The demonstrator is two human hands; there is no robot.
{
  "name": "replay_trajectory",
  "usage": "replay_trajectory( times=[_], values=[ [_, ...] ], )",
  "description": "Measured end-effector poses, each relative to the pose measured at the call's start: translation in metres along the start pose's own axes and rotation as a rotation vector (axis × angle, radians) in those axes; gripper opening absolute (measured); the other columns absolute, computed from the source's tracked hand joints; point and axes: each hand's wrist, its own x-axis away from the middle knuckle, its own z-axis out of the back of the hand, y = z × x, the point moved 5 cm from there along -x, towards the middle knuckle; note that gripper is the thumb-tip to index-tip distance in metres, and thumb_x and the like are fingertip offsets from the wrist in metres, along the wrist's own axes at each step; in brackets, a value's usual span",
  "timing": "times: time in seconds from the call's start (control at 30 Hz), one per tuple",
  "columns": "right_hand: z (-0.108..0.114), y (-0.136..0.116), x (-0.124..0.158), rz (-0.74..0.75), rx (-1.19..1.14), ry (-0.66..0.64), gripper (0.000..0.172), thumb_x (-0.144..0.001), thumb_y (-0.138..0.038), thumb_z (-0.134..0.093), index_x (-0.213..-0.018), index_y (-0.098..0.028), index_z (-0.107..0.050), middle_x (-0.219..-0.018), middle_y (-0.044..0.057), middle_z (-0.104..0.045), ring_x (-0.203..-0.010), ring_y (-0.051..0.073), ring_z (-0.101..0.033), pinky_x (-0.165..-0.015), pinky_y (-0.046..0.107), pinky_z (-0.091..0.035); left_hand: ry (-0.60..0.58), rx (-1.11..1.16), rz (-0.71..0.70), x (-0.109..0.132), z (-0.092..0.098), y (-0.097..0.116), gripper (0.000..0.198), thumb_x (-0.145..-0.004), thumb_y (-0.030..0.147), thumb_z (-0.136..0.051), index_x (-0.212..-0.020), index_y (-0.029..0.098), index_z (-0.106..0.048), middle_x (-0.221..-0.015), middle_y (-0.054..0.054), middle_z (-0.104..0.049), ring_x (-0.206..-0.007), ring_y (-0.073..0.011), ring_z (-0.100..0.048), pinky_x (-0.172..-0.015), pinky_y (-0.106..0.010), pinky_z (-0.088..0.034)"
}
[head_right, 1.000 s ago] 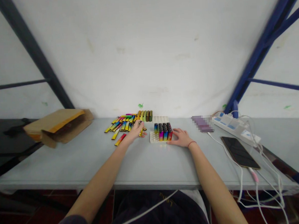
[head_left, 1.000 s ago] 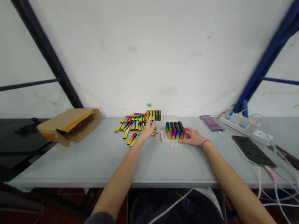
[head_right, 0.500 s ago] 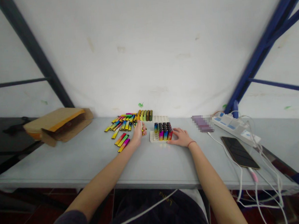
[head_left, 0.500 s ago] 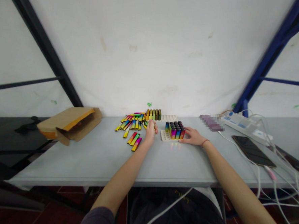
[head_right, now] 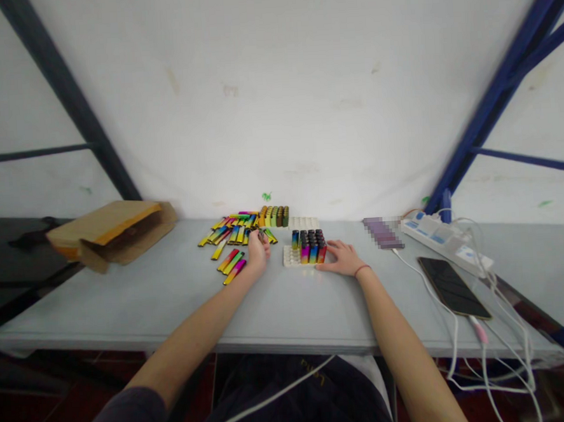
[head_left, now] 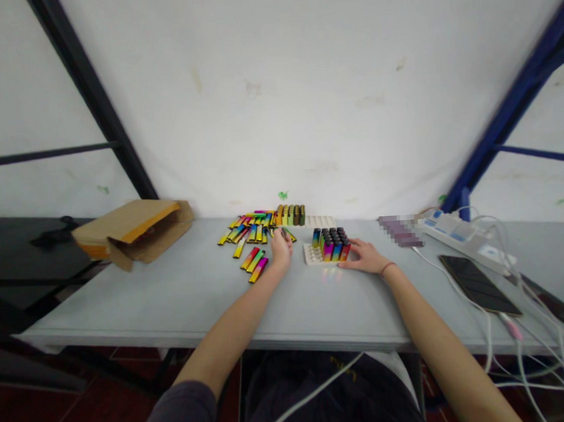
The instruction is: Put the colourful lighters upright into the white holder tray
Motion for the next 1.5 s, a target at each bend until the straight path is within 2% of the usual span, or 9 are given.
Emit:
replay_trajectory(
  times=[0.13,0.33,0.7,0.87,1.03,1.1,1.2,1.37,1.5],
  values=[
    [0.000,-0.001,0.000,-0.005,0.001,-0.006,0.079,-0.078,-0.075,-0.060,-0.136,-0.021,-0.061,-0.152,0.017,-0.046,-0.141,0.037,-0.040,-0.116,0.054,-0.030,0.031,0.045,0.008,0.002,0.003,0.001,0.036,-0.094,0.036,-0.028,-0.062,0.022,-0.036,-0.043,0.008,-0.025,-0.033,-0.0071,-0.019,-0.037,-0.019,-0.016],
    [0.001,-0.002,0.001,-0.010,0.002,-0.008,0.079,-0.077,-0.075,-0.060,-0.134,-0.020,-0.062,-0.152,0.017,-0.046,-0.141,0.038,-0.040,-0.116,0.055,-0.030,0.002,0.065,-0.005,0.003,0.003,0.002,0.043,-0.094,0.049,-0.029,-0.062,0.022,-0.037,-0.043,0.009,-0.025,-0.033,-0.0069,-0.019,-0.037,-0.019,-0.016],
    [0.002,-0.003,0.001,-0.010,0.009,-0.017,0.078,-0.078,-0.076,-0.060,-0.136,-0.022,-0.061,-0.152,0.016,-0.046,-0.141,0.037,-0.040,-0.116,0.055,-0.030,-0.027,-0.014,0.061,0.000,0.000,0.001,0.038,-0.093,0.040,-0.030,-0.060,0.023,-0.036,-0.041,0.008,-0.023,-0.032,-0.0071,-0.017,-0.036,-0.020,-0.013],
    [0.002,-0.004,0.001,-0.005,0.007,-0.007,0.079,-0.078,-0.075,-0.060,-0.137,-0.021,-0.060,-0.152,0.017,-0.046,-0.141,0.039,-0.041,-0.115,0.058,-0.030,-0.091,0.017,0.018,-0.002,-0.003,0.001,0.041,-0.093,0.055,-0.032,-0.069,0.022,-0.041,-0.044,0.010,-0.027,-0.033,-0.0069,-0.021,-0.037,-0.020,-0.017],
    [0.001,-0.002,0.000,0.002,0.005,0.000,0.080,-0.078,-0.076,-0.059,-0.137,-0.021,-0.059,-0.152,0.017,-0.046,-0.141,0.037,-0.041,-0.116,0.057,-0.031,-0.250,-0.221,-0.223,0.005,-0.014,0.008,0.021,-0.093,0.043,-0.046,-0.090,0.022,-0.047,-0.055,0.008,-0.045,-0.044,-0.0096,-0.041,-0.047,-0.021,-0.035],
    [0.000,-0.002,0.000,0.005,0.006,0.001,0.082,-0.078,-0.077,-0.059,-0.138,-0.022,-0.059,-0.152,0.016,-0.047,-0.141,0.037,-0.041,-0.116,0.055,-0.031,-0.308,-0.360,-0.419,0.012,-0.019,0.014,0.016,-0.093,0.037,-0.051,-0.095,0.021,-0.053,-0.072,0.001,-0.059,-0.067,-0.0128,-0.058,-0.065,-0.024,-0.047],
    [0.000,-0.001,0.000,-0.011,0.016,-0.005,0.084,-0.077,-0.078,-0.059,-0.139,-0.022,-0.058,-0.152,0.016,-0.046,-0.141,0.038,-0.040,-0.117,0.055,-0.030,-0.341,-0.548,-0.615,0.020,-0.025,0.016,0.017,-0.089,0.033,-0.059,-0.098,0.019,-0.063,-0.101,-0.007,-0.066,-0.096,-0.0178,-0.061,-0.084,-0.028,-0.049],
    [0.001,-0.002,0.000,-0.005,0.017,-0.004,0.080,-0.077,-0.078,-0.059,-0.138,-0.025,-0.060,-0.152,0.014,-0.048,-0.140,0.037,-0.042,-0.116,0.055,-0.030,-0.468,-0.619,-0.606,0.018,-0.031,0.001,0.024,-0.089,0.032,-0.060,-0.106,0.018,-0.068,-0.111,-0.009,-0.069,-0.098,-0.0208,-0.065,-0.085,-0.031,-0.051],
    [0.001,-0.002,0.000,0.000,0.009,-0.008,0.082,-0.077,-0.078,-0.058,-0.138,-0.023,-0.059,-0.152,0.015,-0.047,-0.141,0.038,-0.041,-0.116,0.056,-0.030,-0.463,-0.670,-0.658,0.019,-0.031,0.000,0.025,-0.090,0.034,-0.059,-0.107,0.018,-0.070,-0.112,-0.009,-0.071,-0.102,-0.0226,-0.065,-0.090,-0.033,-0.052]
  ],
)
